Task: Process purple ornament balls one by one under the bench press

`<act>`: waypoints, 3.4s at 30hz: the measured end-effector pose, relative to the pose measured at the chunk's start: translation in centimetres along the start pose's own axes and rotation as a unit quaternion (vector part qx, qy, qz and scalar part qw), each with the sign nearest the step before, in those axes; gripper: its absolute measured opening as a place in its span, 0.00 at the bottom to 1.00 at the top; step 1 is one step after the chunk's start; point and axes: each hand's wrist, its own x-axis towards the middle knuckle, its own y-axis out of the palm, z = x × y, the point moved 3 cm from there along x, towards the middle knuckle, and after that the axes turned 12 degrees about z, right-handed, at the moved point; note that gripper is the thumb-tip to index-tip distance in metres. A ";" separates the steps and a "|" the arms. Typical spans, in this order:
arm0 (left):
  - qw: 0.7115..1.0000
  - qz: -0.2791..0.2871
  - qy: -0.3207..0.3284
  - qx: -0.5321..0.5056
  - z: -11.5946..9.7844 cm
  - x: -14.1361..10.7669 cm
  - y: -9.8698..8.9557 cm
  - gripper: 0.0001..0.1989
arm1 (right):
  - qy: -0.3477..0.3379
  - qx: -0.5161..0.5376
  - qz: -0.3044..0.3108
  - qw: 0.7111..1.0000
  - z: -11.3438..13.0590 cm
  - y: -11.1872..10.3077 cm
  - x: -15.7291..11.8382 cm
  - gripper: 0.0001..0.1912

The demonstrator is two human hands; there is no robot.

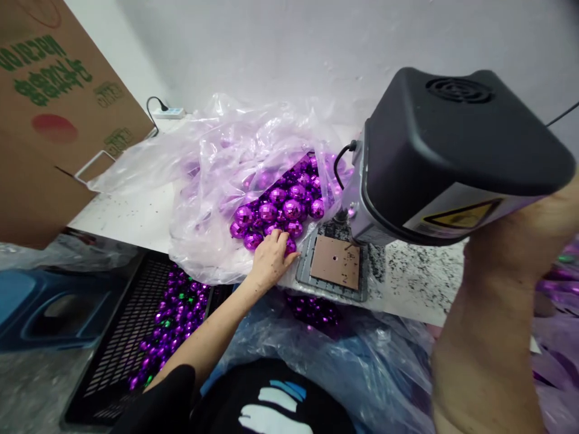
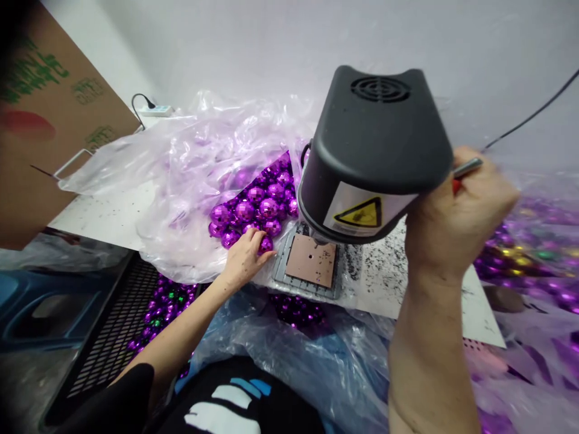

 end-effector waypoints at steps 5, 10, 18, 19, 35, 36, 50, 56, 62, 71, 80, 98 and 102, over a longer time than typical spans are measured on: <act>0.912 0.002 -0.029 -0.409 -0.7 -0.2 -1.8 0.21 | 0.021 0.062 0.044 0.997 0.4 -0.3 -0.1 0.22; 0.770 0.147 0.007 -0.621 -4.1 -0.4 -0.4 0.25 | 0.060 0.051 0.074 0.994 0.8 -0.5 -0.3 0.22; 0.927 0.047 0.056 -0.368 -5.4 0.7 4.5 0.28 | 0.089 0.045 0.067 0.993 0.7 -0.3 -0.3 0.22; 0.939 0.037 0.060 -0.336 -5.5 0.8 4.7 0.28 | 0.085 0.046 0.064 0.993 0.6 -0.3 -0.3 0.22; 0.983 -0.009 0.132 -0.126 -8.0 2.4 4.7 0.26 | 0.036 0.053 0.044 0.997 0.3 -0.1 -0.3 0.22; 0.982 -0.008 0.141 -0.123 -8.0 2.3 4.8 0.26 | 0.035 0.051 0.046 0.997 0.4 -0.1 -0.4 0.22; 0.983 0.014 0.158 -0.093 -8.7 1.6 5.7 0.24 | -0.053 0.025 0.002 0.998 1.3 0.0 -1.4 0.25; 0.984 0.023 0.155 -0.082 -8.6 1.5 5.6 0.24 | -0.146 -0.082 -0.030 0.985 1.2 -0.8 -7.6 0.08; 0.984 0.018 0.154 -0.088 -8.7 1.4 5.6 0.24 | -0.128 -0.068 -0.030 0.989 -1.4 0.0 -10.9 0.06; 0.983 0.011 0.157 -0.091 -8.6 1.5 5.7 0.26 | -0.166 -0.022 -0.100 0.981 -2.1 1.6 -11.3 0.08; 0.985 0.014 0.153 -0.082 -8.6 1.5 5.8 0.24 | -0.176 0.017 -0.132 0.975 -3.2 2.7 -12.1 0.07; 0.979 0.001 0.167 -0.113 -8.7 1.8 5.8 0.23 | -0.091 0.017 -0.097 0.991 -0.4 0.3 -7.9 0.15; 0.977 -0.005 0.157 -0.147 -8.6 -0.9 3.9 0.25 | -0.022 0.076 -0.034 0.996 1.1 -0.4 -4.2 0.24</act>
